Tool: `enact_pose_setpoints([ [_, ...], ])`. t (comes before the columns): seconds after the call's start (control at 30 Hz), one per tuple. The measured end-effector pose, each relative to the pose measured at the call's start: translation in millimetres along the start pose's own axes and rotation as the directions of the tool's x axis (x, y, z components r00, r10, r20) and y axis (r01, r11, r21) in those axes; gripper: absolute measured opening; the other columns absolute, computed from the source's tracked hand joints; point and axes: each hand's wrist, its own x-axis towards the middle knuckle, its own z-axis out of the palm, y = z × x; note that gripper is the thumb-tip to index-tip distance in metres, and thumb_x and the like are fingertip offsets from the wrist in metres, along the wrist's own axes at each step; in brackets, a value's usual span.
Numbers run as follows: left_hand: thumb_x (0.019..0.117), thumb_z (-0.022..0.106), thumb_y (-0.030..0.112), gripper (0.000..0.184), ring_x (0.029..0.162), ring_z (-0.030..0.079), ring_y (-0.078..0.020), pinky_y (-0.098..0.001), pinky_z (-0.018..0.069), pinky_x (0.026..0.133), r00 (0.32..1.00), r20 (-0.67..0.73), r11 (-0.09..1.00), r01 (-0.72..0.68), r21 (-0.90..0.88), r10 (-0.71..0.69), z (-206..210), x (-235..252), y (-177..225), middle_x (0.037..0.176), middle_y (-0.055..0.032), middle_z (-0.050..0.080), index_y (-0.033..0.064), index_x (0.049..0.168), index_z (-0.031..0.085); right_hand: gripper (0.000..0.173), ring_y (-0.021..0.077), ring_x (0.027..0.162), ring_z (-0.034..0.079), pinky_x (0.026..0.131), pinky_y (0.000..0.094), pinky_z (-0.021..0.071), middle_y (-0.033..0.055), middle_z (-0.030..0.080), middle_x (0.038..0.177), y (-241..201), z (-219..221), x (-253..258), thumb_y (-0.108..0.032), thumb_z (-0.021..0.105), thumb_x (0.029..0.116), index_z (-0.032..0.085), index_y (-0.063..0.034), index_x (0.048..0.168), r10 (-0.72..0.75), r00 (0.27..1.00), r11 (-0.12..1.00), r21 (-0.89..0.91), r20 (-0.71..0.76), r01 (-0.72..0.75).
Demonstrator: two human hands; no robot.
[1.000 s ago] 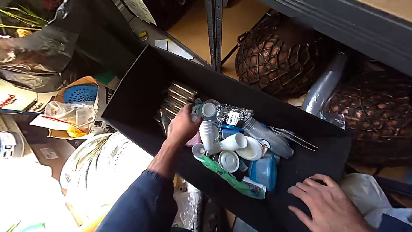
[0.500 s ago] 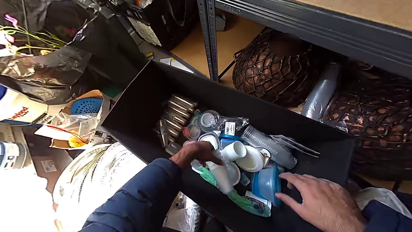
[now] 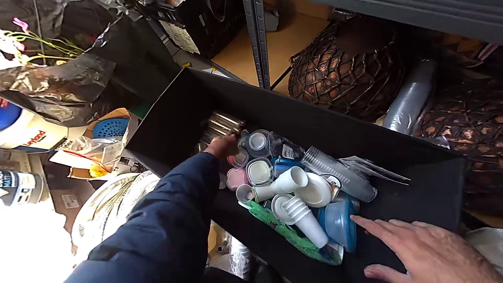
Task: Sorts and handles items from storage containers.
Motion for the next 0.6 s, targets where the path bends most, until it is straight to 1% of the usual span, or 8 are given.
enact_pose_setpoints([
  [0.1, 0.0726, 0.088, 0.046, 0.107, 0.112, 0.064, -0.0485, -0.073, 0.049, 0.088, 0.996, 0.079, 0.999, -0.042, 0.022, 0.04, 36.6, 7.4, -7.7, 0.126, -0.0293, 0.064, 0.0092, 0.158, 0.033, 0.089, 0.0324, 0.091, 0.072, 0.071, 0.0563, 0.0552, 0.0068, 0.075, 0.108, 3.8, 7.9, 3.7, -0.087, 0.05, 0.0823, 0.057, -0.0247, 0.145, 0.022, 0.989, 1.0, 0.024, -0.147, -0.019],
  [0.17, 0.0897, 0.079, 0.033, 0.099, 0.132, 0.052, -0.0468, -0.0632, 0.0419, 0.106, 0.974, 0.224, 1.0, 0.012, 0.013, -0.015, 8.5, -57.5, 38.1, 0.148, -0.0305, 0.047, 0.0096, 0.164, 0.017, 0.089, 0.0318, 0.088, 0.073, 0.068, 0.0559, 0.0557, 0.0058, 0.076, 0.105, 4.7, 12.8, 5.2, -0.088, 0.048, 0.0826, 0.06, -0.0234, 0.143, 0.013, 0.976, 0.999, 0.034, -0.216, -0.006],
  [0.27, 0.098, 0.069, 0.018, 0.071, 0.129, 0.054, -0.0451, -0.0575, 0.0418, 0.107, 0.942, 0.334, 0.997, 0.015, -0.078, 0.011, -15.8, -82.2, 62.9, 0.142, -0.032, 0.051, -0.0024, 0.155, 0.032, 0.089, 0.0305, 0.087, 0.073, 0.069, 0.0553, 0.0552, 0.0047, 0.076, 0.104, 6.5, 14.4, 5.1, -0.089, 0.045, 0.0825, 0.061, -0.0242, 0.142, 0.024, 0.975, 0.999, 0.051, -0.221, -0.013],
  [0.33, 0.0981, 0.066, 0.023, 0.058, 0.105, 0.064, -0.0425, -0.0584, 0.0531, 0.085, 0.899, 0.384, 0.966, -0.133, -0.222, 0.212, 7.4, -24.5, 19.7, 0.121, -0.0311, 0.062, -0.0047, 0.145, 0.046, 0.088, 0.0287, 0.086, 0.072, 0.07, 0.0548, 0.0556, 0.003, 0.076, 0.104, 7.7, 15.1, 5.8, -0.089, 0.046, 0.082, 0.061, -0.0258, 0.141, 0.033, 0.976, 0.998, 0.065, -0.216, -0.02],
  [0.4, 0.1006, 0.061, 0.028, 0.038, 0.101, 0.065, -0.0338, -0.0563, 0.0513, 0.087, 0.902, 0.418, 0.952, 0.026, -0.306, 0.11, 21.4, 5.1, 10.2, 0.115, -0.021, 0.067, 0.0019, 0.127, 0.064, 0.088, 0.0258, 0.081, 0.072, 0.066, 0.0526, 0.0557, -0.0003, 0.076, 0.1, 8.8, 20.4, 7.4, -0.092, 0.043, 0.0808, 0.062, -0.0281, 0.139, 0.034, 0.963, 0.998, 0.054, -0.269, -0.02],
  [0.47, 0.102, 0.057, 0.033, 0.033, 0.096, 0.062, -0.0262, -0.0507, 0.048, 0.086, 0.907, 0.42, 0.951, 0.112, -0.288, 0.02, 20.1, 2.8, 20.7, 0.107, -0.0136, 0.068, 0.0062, 0.115, 0.071, 0.088, 0.0239, 0.078, 0.072, 0.062, 0.0507, 0.0552, -0.0021, 0.075, 0.097, 7.9, 24.2, 8.8, -0.093, 0.04, 0.0806, 0.064, -0.0293, 0.137, 0.033, 0.948, 0.999, 0.041, -0.315, -0.021],
  [0.53, 0.1033, 0.054, 0.03, 0.034, 0.103, 0.065, -0.0321, -0.0571, 0.0492, 0.09, 0.932, 0.362, 0.952, 0.09, -0.291, 0.023, 17.8, 3.4, 28.0, 0.113, -0.0173, 0.07, 0.0039, 0.114, 0.072, 0.087, 0.0227, 0.076, 0.072, 0.06, 0.0496, 0.0549, -0.0033, 0.075, 0.095, 7.1, 25.9, 9.5, -0.093, 0.038, 0.0807, 0.065, -0.0301, 0.135, 0.038, 0.938, 0.999, 0.023, -0.345, -0.032],
  [0.6, 0.1001, 0.056, 0.033, 0.038, 0.11, 0.066, -0.037, -0.0634, 0.0499, 0.092, 0.981, 0.188, 0.992, 0.076, -0.098, -0.057, 8.6, -5.1, 37.9, 0.115, -0.0217, 0.07, -0.0014, 0.109, 0.071, 0.086, 0.0224, 0.075, 0.072, 0.059, 0.0492, 0.0549, -0.0037, 0.075, 0.094, 5.8, 26.5, 9.4, -0.093, 0.037, 0.0815, 0.066, -0.0301, 0.133, 0.045, 0.932, 0.999, 0.016, -0.359, -0.041],
])
